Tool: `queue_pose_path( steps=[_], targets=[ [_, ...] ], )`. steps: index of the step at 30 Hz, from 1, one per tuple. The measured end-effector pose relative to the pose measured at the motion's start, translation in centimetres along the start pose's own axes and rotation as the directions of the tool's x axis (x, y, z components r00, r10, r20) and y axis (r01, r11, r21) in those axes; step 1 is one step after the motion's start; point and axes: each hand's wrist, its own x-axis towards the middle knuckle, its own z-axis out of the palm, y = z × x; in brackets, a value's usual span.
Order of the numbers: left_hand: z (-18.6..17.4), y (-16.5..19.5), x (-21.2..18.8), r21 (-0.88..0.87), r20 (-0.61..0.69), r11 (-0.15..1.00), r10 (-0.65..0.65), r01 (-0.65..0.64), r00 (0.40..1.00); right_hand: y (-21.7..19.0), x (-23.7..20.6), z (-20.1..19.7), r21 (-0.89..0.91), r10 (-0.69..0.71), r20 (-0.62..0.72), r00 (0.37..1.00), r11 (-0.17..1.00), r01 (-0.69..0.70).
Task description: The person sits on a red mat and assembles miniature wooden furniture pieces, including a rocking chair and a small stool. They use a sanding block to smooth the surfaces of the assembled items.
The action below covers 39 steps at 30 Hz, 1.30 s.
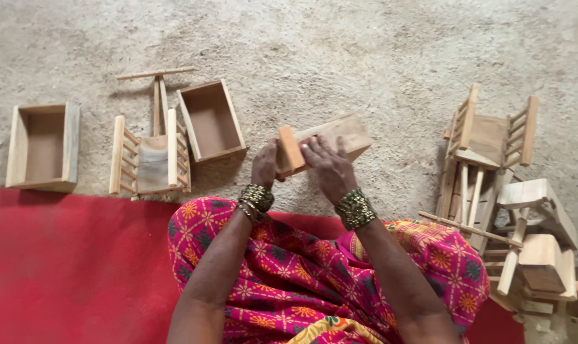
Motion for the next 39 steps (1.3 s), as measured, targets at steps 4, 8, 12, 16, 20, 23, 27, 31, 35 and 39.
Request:
queue_pose_path(
  steps=[4,8,12,16,20,23,27,31,35,39],
  targets=[
    [0.0,-0.4,0.4,0.093,-0.025,0.994,0.065,-0.062,0.998,0.7,-0.7,0.5,-0.008,-0.044,0.019,0.999,0.999,0.044],
    [0.4,-0.2,0.0,0.134,0.009,0.991,0.028,-0.029,1.0,3.8,-1.4,0.2,-0.233,0.159,0.321,0.934,0.969,-0.084],
    [1.3,0.7,-0.3,0.133,0.033,0.991,-0.016,0.011,0.999,6.0,-2.3,-2.8,-0.15,0.184,-0.24,0.953,0.963,-0.224],
    [2.8,1.2,0.6,0.242,0.062,0.96,0.13,-0.142,0.99,2.6,-2.9,-4.9,0.415,0.447,-0.079,0.891,0.827,-0.378],
    [5.4,0.9,1.6,0.49,0.07,0.809,0.335,-0.325,0.94,-1.3,-2.9,-5.7,-0.079,-0.049,-0.282,0.958,0.996,0.028],
    [7.8,1.2,2.2,0.56,0.104,0.783,0.259,-0.271,0.96,-0.9,-1.8,-6.8,0.034,0.039,-0.3,0.953,0.999,-0.03],
    [11.0,2.3,1.8,0.726,0.251,0.36,0.654,-0.586,0.713,1.8,1.2,-8.7,0.413,0.39,-0.012,0.921,0.841,-0.35],
    [12.3,3.9,0.9,0.727,0.258,0.318,0.695,-0.609,0.672,2.1,0.2,-10.1,0.359,0.27,-0.253,0.929,0.918,-0.169],
    [13.3,5.7,1.9,0.651,0.21,0.661,0.317,-0.374,0.925,0.4,-3.0,-10.5,0.291,0.224,-0.369,0.902,0.95,-0.117],
    [14.7,6.4,1.8,0.791,0.353,0.324,0.451,-0.519,0.82,1.7,-2.7,-10.8,0.524,0.631,-0.037,0.775,0.672,-0.523]
  ],
)
